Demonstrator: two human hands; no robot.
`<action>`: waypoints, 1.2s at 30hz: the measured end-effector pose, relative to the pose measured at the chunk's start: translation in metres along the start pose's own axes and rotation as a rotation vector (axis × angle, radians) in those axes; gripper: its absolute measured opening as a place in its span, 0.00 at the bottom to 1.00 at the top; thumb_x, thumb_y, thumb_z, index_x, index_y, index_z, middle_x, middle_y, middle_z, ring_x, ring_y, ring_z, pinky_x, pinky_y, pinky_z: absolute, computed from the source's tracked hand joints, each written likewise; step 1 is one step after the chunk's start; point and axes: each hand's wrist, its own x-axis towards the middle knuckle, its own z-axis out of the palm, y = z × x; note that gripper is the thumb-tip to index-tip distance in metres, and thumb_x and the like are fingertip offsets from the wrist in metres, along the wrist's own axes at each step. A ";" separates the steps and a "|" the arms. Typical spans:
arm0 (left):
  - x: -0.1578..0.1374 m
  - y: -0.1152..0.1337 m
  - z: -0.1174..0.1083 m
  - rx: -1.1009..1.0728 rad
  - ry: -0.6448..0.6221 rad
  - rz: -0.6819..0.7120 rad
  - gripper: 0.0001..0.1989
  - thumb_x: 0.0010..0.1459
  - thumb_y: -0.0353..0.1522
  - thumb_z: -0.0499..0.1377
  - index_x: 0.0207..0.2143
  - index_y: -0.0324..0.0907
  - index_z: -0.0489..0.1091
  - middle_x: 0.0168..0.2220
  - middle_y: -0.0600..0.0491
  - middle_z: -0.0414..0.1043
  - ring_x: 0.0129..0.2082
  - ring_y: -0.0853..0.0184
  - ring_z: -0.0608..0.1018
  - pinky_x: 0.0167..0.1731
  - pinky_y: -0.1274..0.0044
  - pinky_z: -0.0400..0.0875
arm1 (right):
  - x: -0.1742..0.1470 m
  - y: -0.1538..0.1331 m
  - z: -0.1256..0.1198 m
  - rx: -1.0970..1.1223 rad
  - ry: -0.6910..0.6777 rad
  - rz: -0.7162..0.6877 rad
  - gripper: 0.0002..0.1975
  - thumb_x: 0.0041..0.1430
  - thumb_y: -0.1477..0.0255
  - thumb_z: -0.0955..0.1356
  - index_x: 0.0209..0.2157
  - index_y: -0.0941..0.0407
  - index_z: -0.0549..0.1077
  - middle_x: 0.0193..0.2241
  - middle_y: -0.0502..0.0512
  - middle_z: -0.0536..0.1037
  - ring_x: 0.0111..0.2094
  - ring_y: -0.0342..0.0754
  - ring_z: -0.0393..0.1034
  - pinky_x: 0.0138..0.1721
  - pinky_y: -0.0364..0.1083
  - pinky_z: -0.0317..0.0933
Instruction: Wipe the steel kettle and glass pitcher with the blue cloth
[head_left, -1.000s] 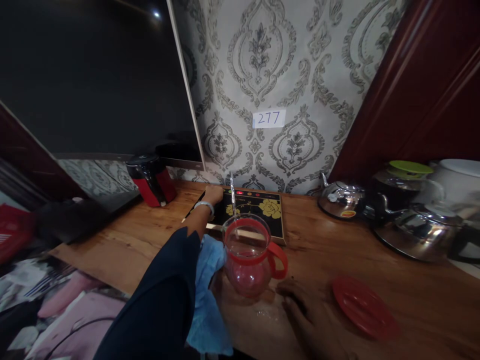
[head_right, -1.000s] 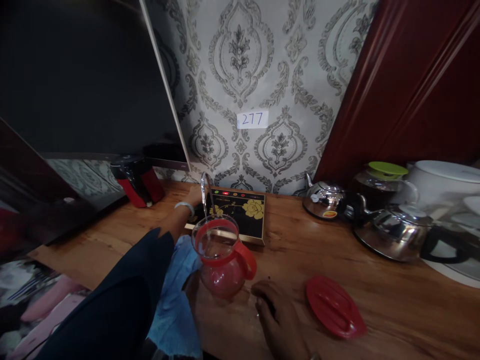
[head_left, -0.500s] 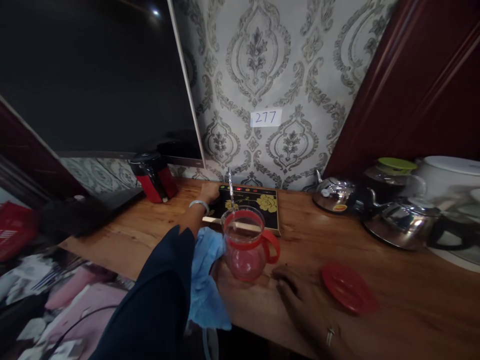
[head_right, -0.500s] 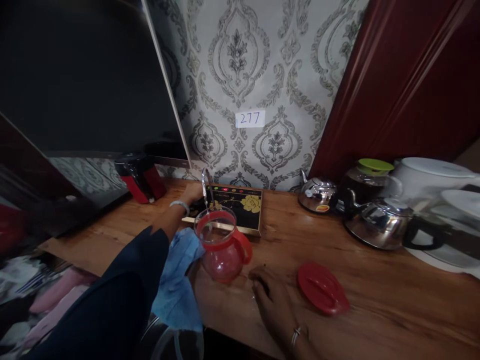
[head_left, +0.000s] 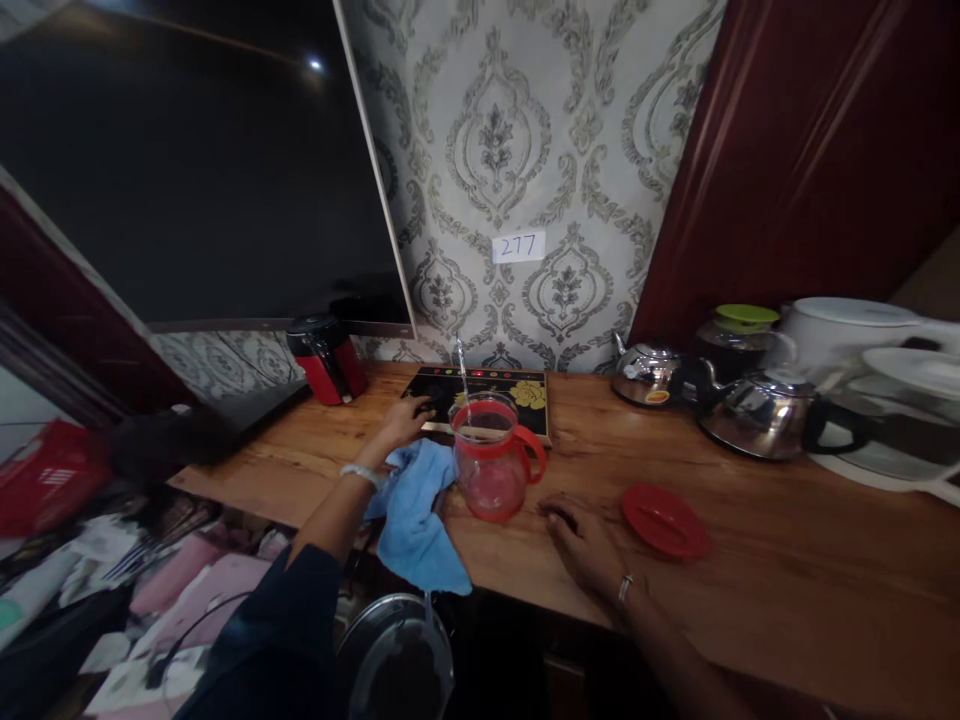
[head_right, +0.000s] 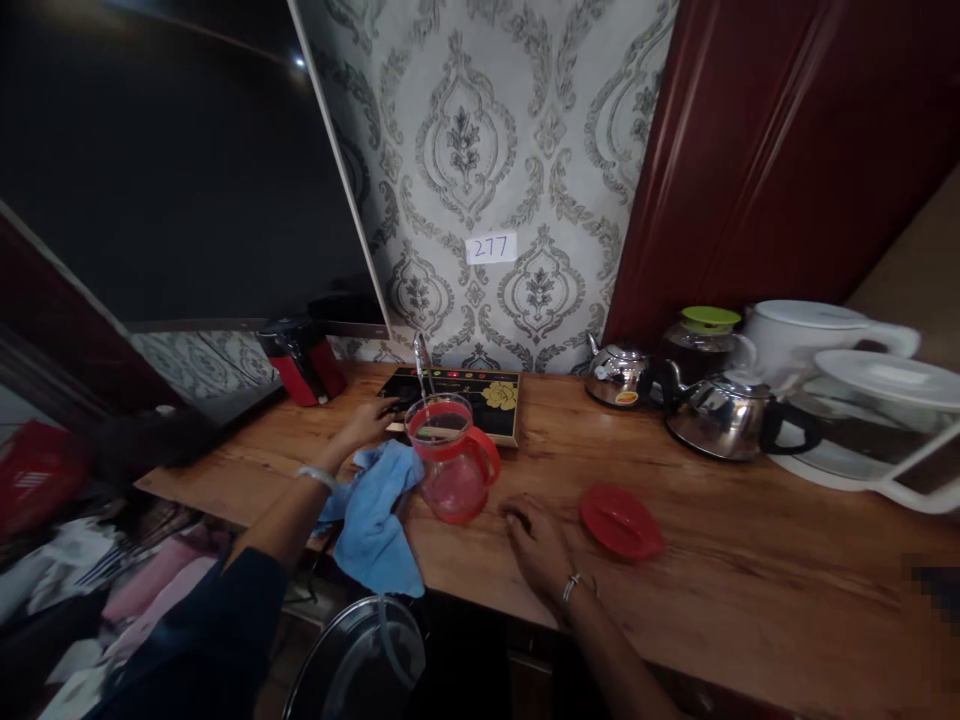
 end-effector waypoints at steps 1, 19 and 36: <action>-0.012 -0.003 0.002 -0.033 0.012 0.019 0.24 0.59 0.30 0.55 0.58 0.41 0.70 0.57 0.46 0.73 0.56 0.62 0.75 0.57 0.74 0.67 | 0.001 0.001 0.000 -0.002 -0.001 -0.004 0.15 0.55 0.68 0.62 0.36 0.56 0.79 0.38 0.59 0.82 0.42 0.54 0.75 0.48 0.54 0.66; -0.139 0.035 0.051 0.053 0.130 -0.195 0.28 0.58 0.33 0.55 0.62 0.39 0.61 0.58 0.40 0.69 0.59 0.52 0.69 0.58 0.64 0.64 | 0.006 0.011 0.000 -0.043 -0.016 0.014 0.14 0.55 0.73 0.64 0.37 0.55 0.80 0.39 0.57 0.82 0.44 0.52 0.74 0.51 0.54 0.66; -0.124 -0.006 0.000 0.086 0.541 -0.355 0.23 0.57 0.26 0.49 0.54 0.34 0.68 0.48 0.38 0.71 0.52 0.53 0.72 0.54 0.65 0.66 | 0.009 0.009 -0.001 -0.012 -0.015 0.003 0.13 0.56 0.75 0.63 0.37 0.57 0.80 0.40 0.58 0.82 0.44 0.51 0.74 0.50 0.51 0.65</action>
